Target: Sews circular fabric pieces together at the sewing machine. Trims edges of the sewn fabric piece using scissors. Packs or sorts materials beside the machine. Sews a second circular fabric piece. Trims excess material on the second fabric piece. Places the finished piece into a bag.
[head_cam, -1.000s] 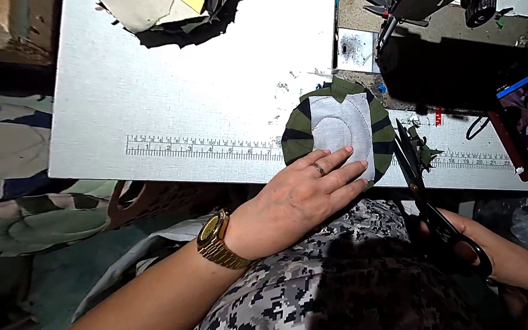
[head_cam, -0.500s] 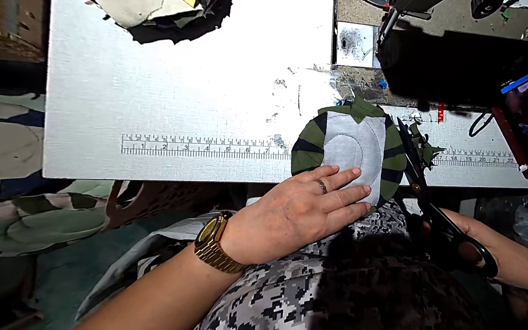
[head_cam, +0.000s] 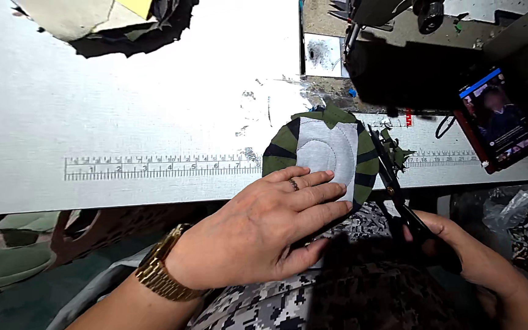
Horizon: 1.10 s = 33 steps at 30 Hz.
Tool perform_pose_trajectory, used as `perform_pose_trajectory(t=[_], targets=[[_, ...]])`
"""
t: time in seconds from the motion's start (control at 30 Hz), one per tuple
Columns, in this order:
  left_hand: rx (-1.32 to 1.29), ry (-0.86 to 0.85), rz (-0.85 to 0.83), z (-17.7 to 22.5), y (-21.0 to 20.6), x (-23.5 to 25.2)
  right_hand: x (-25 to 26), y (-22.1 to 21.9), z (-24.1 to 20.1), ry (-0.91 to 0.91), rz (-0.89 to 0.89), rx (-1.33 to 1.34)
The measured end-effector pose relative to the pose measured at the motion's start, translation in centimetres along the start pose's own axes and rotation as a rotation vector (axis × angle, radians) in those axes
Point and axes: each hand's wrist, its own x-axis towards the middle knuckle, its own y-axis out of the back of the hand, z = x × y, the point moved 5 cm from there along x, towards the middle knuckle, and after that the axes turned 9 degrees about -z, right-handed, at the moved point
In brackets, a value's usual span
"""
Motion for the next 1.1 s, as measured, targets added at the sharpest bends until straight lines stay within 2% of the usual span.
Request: perform_pose_trajectory(t=[0.13, 0.27, 0.37, 0.47, 0.6, 0.67, 0.9, 1.1], targets=[[0.112, 0.120, 0.077, -0.6, 1.1, 1.9, 0.1, -0.2, -0.2, -0.018, 0.024, 0.010], [0.236, 0.304, -0.028, -2.4, -0.3, 3.2, 0.0, -0.3, -0.2, -0.034, 0.064, -0.019], [0.248, 0.351, -0.041, -3.2, -1.1, 3.2, -0.2, -0.2, -0.2, -0.023, 0.141, -0.042], [0.242, 0.356, -0.051, -3.2, -1.0, 3.1, -0.4, 0.0, 0.1, 0.002, 0.116, -0.027], [0.238, 0.337, -0.061, -3.3, -0.9, 3.2, -1.3, 0.5, 0.7, -0.040, -0.101, -0.105], [0.233, 0.310, -0.062, -3.4, -0.7, 3.2, -1.8, 0.5, 1.1, -0.049, -0.148, -0.106], [0.180, 0.177, -0.115, -4.1, 0.0, 3.5, -0.9, 0.7, 0.3, -0.046, -0.150, -0.090], [0.170, 0.145, -0.138, -4.3, 0.3, 3.5, 0.4, 0.7, -0.1, -0.055, -0.089, -0.027]])
